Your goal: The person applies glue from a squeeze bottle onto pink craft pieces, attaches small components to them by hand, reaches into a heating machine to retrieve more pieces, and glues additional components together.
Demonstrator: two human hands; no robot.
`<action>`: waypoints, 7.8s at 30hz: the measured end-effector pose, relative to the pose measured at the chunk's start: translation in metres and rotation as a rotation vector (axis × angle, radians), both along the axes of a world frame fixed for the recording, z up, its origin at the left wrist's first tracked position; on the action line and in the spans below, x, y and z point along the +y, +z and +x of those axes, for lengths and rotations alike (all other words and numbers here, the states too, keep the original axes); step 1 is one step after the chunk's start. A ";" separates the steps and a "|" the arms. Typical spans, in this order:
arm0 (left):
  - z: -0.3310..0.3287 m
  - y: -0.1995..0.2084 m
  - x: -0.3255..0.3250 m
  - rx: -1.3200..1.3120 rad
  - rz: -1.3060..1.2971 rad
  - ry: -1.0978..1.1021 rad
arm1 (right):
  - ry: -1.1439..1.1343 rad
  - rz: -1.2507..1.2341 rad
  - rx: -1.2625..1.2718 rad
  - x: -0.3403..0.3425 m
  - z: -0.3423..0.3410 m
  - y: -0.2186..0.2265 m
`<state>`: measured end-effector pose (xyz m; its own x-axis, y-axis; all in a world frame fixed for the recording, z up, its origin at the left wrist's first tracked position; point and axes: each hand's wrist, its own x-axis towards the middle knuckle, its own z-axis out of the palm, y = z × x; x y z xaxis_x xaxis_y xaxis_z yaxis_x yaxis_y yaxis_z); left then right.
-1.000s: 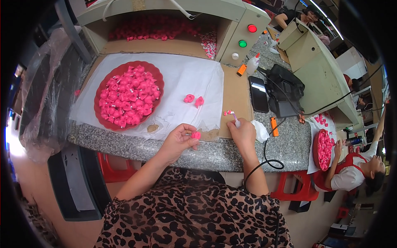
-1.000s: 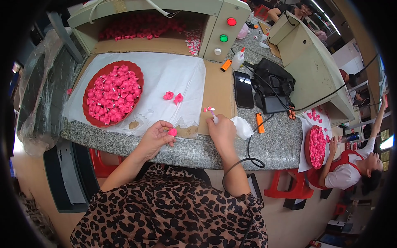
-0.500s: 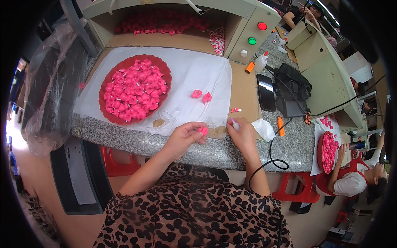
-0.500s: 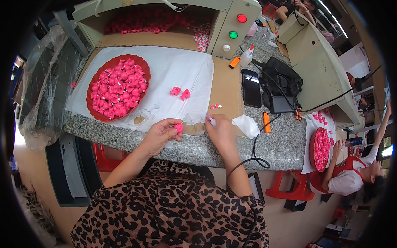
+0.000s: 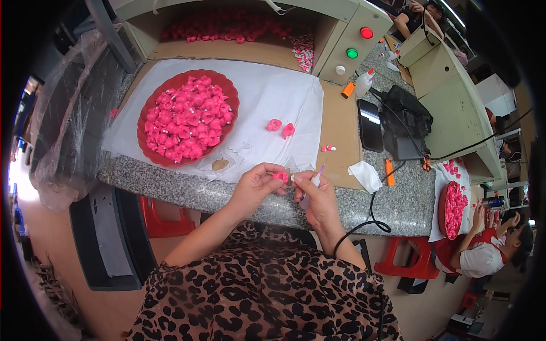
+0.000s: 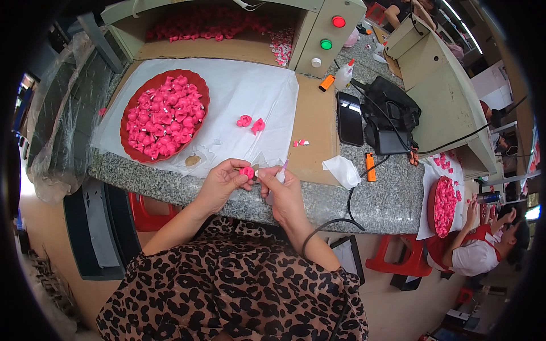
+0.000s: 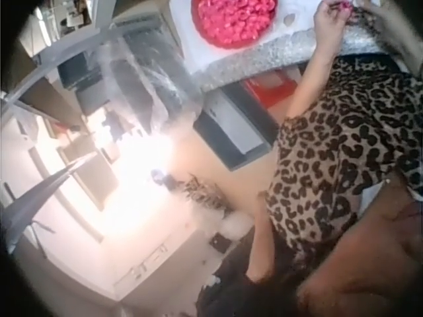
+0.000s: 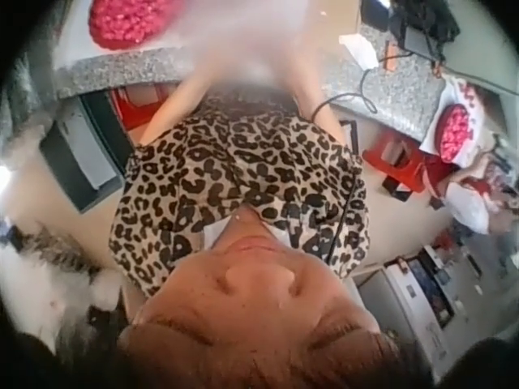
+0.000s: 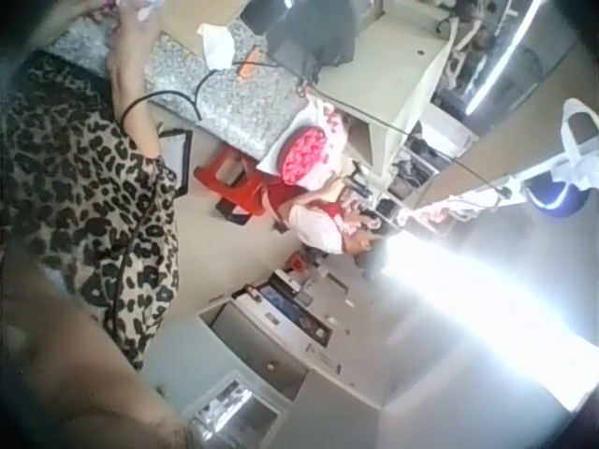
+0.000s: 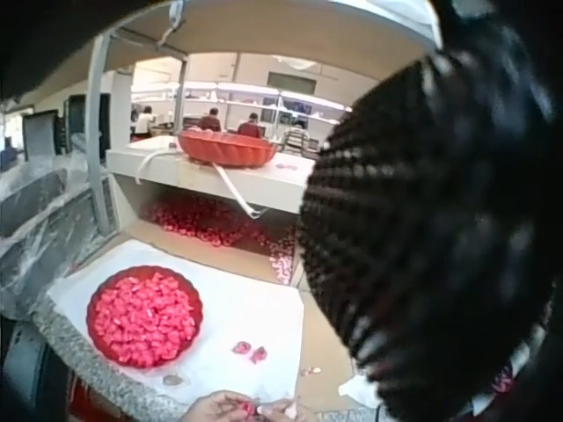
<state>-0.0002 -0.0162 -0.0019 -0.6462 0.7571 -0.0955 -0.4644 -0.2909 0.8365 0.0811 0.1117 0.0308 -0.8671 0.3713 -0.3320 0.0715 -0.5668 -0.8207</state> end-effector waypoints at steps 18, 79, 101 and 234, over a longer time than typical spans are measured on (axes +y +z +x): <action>0.006 0.000 -0.001 0.106 0.015 0.029 | -0.013 0.411 -0.026 -0.012 0.001 -0.005; 0.017 -0.002 0.019 0.295 0.041 -0.164 | -0.101 0.208 0.091 -0.022 0.003 -0.022; 0.024 0.002 0.023 0.268 -0.116 -0.027 | -0.110 0.203 0.065 -0.022 0.007 -0.018; -0.074 0.066 -0.084 1.281 -1.210 0.995 | -0.008 -0.072 0.009 0.002 0.010 -0.016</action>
